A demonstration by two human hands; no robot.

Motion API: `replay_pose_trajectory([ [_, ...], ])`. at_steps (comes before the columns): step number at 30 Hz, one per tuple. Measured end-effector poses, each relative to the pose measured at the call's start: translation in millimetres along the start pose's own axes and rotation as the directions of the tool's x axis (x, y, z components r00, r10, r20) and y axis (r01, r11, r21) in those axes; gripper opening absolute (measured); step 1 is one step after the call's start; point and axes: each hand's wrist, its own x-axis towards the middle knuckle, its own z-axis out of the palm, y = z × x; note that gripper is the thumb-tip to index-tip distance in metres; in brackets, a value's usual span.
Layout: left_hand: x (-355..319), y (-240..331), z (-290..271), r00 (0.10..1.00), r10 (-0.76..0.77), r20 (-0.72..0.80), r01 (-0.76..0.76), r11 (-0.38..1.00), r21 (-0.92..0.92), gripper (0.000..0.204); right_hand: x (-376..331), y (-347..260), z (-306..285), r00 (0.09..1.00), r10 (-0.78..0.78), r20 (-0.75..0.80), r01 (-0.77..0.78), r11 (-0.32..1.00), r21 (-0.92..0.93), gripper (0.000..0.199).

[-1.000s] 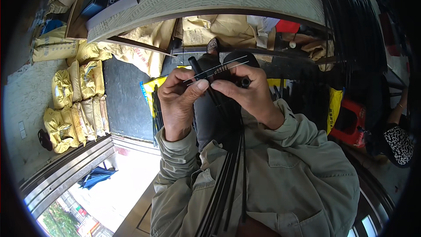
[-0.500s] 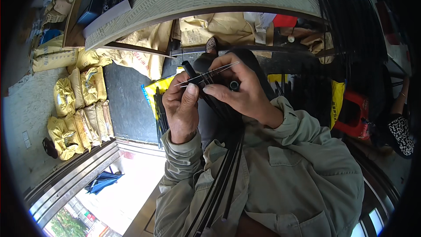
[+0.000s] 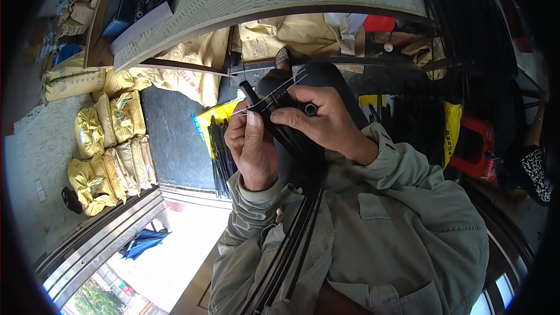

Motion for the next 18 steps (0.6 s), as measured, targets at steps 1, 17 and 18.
replay_pose_trajectory([
  [1, 0, -2, 1, 1.0, 0.012, -0.027, -0.012, 1.0, 0.003, 0.026, 0, 2, 2, 1.0, -0.003, -0.006, 0.003, 1.0, 0.019, 0.02],
  [17, -4, -29, 5, 0.969, 0.248, 0.001, -0.242, 0.947, 0.213, 0.027, -1, 10, -12, 0.988, 0.153, 0.029, -0.154, 0.986, 0.07, 0.019],
  [18, -1, -31, 4, 0.967, 0.256, 0.013, -0.254, 0.95, 0.182, 0.027, -2, 8, -14, 0.994, 0.111, -0.02, -0.111, 0.994, -0.008, 0.021],
])
